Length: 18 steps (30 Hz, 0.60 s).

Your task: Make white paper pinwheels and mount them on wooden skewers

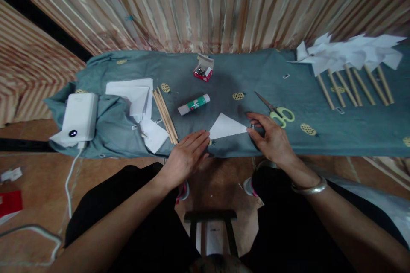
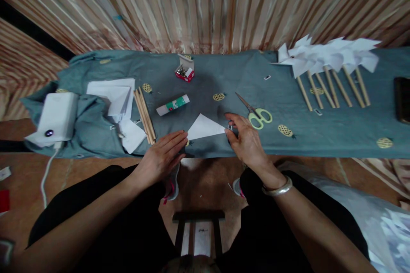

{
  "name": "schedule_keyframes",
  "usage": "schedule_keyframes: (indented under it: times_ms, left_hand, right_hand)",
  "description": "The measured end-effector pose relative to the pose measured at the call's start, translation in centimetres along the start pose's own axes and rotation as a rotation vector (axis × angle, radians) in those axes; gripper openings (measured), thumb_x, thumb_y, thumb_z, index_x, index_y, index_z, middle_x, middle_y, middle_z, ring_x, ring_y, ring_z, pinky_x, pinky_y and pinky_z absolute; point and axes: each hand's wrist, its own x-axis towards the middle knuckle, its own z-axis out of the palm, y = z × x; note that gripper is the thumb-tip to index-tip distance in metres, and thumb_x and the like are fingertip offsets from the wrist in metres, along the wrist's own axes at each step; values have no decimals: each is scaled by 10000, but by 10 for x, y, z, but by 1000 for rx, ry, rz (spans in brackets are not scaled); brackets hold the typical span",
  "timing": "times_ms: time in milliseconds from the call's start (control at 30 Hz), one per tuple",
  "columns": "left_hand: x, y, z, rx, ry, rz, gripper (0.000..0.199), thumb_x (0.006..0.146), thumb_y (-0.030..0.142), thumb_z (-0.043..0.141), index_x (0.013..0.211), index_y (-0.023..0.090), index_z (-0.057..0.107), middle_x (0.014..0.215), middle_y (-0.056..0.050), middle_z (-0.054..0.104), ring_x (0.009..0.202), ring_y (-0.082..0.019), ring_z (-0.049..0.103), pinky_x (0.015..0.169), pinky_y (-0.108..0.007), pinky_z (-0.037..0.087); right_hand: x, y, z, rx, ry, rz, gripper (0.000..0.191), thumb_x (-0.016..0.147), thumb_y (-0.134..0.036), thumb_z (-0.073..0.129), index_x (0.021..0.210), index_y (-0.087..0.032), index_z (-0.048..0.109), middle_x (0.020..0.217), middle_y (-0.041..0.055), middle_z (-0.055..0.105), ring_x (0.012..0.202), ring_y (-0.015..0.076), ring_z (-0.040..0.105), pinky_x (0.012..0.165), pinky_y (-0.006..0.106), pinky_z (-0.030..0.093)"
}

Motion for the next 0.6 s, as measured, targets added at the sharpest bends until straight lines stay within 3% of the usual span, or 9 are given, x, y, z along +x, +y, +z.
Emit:
schedule_keyframes:
  times_ms: [367,600]
  left_hand:
    - [-3,3,-9,23,9,-14,306,945,213,552,1200,66,634,1275,-175,666,1250,-291,599,1029,-460,545]
    - [-2,3,-4,49,-7,-52,295,962,232,514,1187,105,656,1261,-159,674,1257,-277,592,1012,-463,549]
  right_hand:
    - [4,-6,-8,89,-43,76,350,878,-245,470,1162,-210,672,1057,82,740,961,243,695,918,421,530]
    - [12,-13,4,96,-78,-73,236,876,-357,562,994,-224,717,1159,98,718,1101,280,650,1005,477,475]
